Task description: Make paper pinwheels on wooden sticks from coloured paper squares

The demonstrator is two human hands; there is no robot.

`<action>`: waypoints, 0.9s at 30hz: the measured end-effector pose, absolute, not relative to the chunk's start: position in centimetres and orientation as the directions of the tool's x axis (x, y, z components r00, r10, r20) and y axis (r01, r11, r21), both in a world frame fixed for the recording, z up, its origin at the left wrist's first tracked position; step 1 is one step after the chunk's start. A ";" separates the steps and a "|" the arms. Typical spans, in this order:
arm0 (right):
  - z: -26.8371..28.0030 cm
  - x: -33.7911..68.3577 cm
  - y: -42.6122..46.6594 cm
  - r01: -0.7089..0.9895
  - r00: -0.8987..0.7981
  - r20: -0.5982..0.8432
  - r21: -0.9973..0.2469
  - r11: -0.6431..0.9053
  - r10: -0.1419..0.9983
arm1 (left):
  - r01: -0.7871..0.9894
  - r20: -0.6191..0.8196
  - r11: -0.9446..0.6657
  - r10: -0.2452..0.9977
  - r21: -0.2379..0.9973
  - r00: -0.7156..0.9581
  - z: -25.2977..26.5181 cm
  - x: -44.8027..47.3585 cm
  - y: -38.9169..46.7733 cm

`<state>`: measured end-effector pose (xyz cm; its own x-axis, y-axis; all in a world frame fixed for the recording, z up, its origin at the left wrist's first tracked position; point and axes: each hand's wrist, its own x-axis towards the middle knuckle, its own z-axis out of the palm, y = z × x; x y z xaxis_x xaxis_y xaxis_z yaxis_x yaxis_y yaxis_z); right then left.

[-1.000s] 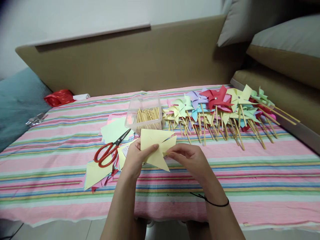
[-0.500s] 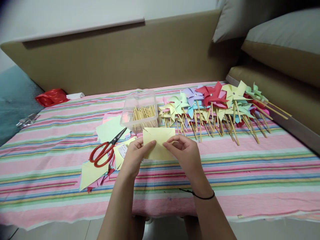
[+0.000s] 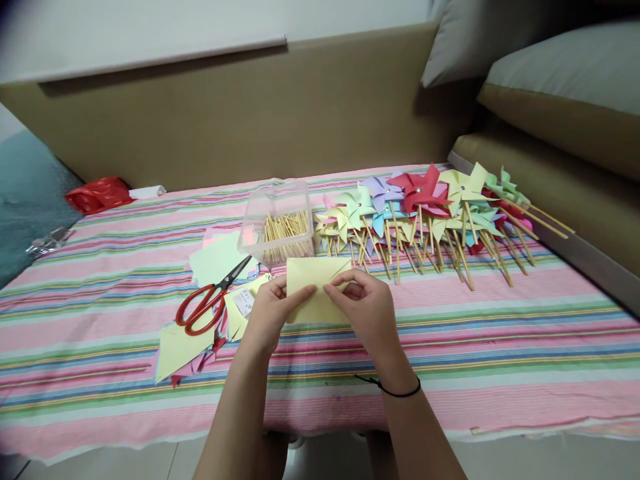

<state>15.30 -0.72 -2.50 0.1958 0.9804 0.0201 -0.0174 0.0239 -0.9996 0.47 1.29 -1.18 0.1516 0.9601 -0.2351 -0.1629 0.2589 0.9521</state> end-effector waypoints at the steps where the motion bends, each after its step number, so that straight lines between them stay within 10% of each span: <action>1: -2.5 15.3 -0.7 -0.017 0.197 0.019 -1.000 0.023 0.980 | -0.166 -0.233 0.257 0.961 0.952 0.152 -1.2 0.5 1.3; 19: -1.9 13.4 -0.4 -0.333 0.264 -0.087 -0.943 0.006 0.961 | -0.307 -0.146 0.127 0.989 0.943 -0.039 -0.8 1.1 1.1; 27: -2.3 15.1 -0.1 -0.279 0.166 -0.166 -0.953 -0.115 0.972 | -0.171 -0.204 0.239 0.958 0.956 0.201 -0.6 -1.5 1.5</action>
